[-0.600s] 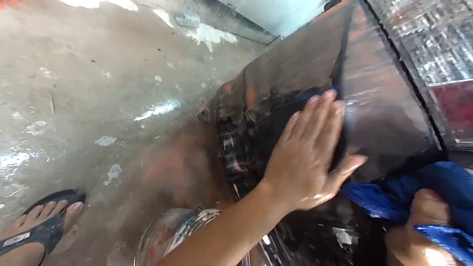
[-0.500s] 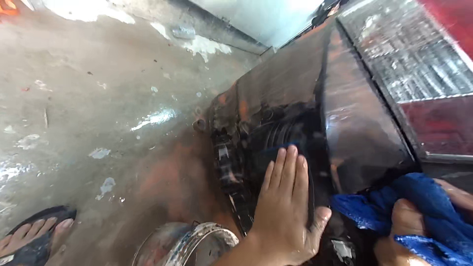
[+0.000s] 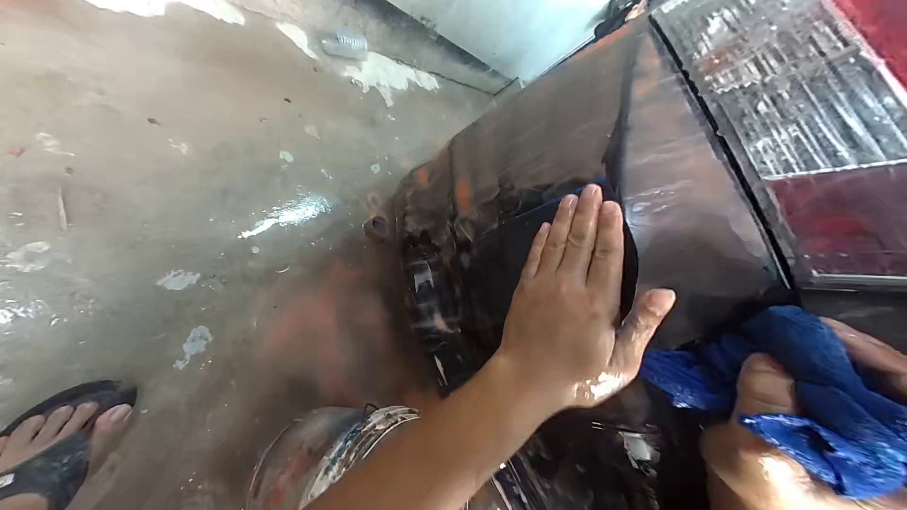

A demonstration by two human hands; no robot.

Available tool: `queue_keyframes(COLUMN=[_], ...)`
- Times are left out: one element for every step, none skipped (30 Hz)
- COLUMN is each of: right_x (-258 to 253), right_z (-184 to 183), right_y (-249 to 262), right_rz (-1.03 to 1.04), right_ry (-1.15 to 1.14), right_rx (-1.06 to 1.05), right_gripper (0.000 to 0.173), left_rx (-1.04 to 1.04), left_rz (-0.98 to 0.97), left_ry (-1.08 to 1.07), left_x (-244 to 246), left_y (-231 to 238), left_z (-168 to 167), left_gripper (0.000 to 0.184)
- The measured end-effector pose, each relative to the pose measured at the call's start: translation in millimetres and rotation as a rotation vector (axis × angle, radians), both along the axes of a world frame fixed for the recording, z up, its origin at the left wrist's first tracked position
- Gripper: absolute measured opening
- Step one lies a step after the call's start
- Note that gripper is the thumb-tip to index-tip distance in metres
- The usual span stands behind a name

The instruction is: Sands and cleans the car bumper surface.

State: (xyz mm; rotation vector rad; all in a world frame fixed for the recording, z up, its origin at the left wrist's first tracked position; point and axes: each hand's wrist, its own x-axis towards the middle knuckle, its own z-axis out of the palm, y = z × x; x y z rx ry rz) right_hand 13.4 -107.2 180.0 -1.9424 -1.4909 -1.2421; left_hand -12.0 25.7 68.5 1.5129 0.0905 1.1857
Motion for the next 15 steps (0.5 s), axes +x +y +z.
queue_keyframes(right_x=[-1, -1, 0, 2, 2, 2, 2, 0, -1, -2, -1, -1, -1, -2, -3], right_z=[1, 1, 2, 3, 3, 3, 2, 1, -1, 0, 1, 1, 0, 0, 1], right_y=[-1, -1, 1, 2, 2, 1, 0, -1, -2, -3, -2, 1, 4, 4, 3], right_rz=[-0.001, 0.0, -0.001, -0.001, -0.01, -0.023, -0.028, -0.028, -0.026, -0.017, -0.01, -0.016, -0.026, -0.028, -0.03], right_ry=[-0.004, -0.005, -0.009, -0.013, -0.018, -0.023, -0.018, -0.01, -0.006, 0.0, 0.005, 0.001, -0.004, -0.004, -0.002], right_rx=[0.001, 0.006, 0.003, -0.003, -0.009, -0.009, -0.004, 0.005, 0.011, 0.006, -0.009, -0.022, -0.023, -0.023, -0.026], right_gripper=[0.031, 0.031, 0.03, 0.03, 0.031, 0.031, 0.032, 0.033, 0.033, 0.033, 0.033, 0.032, 0.031, 0.03, 0.029], left_rx=[-0.012, -0.003, 0.021, 0.044, 0.044, 0.022, -0.004, -0.012, -0.013, -0.017, -0.019, -0.025, -0.053, -0.106, -0.171], left_rz=[-0.011, -0.025, -0.027, -0.028, -0.032, -0.036, -0.045, -0.051, -0.054, -0.042, -0.032, -0.014, 0.009, 0.026, 0.028], left_ry=[-0.034, -0.068, -0.095, -0.099, -0.089, -0.066, -0.035, -0.001, 0.01, -0.01, -0.03, -0.031, 0.012, 0.087, 0.164], left_x=[-10, -19, -24, -23, -19, -13, -7, -4, -5, -9, -14, -15, -13, -6, 3], left_y=[-15, -31, -42, -42, -34, -21, -6, 5, 7, -2, -14, -25, -31, -30, -24], left_z=[-2, -7, -13, -16, -14, -8, 0, 6, 8, 5, -5, -22, -43, -64, -81], left_gripper=[0.074, 0.076, 0.077, 0.076, 0.073, 0.068, 0.067, 0.068, 0.07, 0.071, 0.071, 0.072, 0.072, 0.071, 0.072])
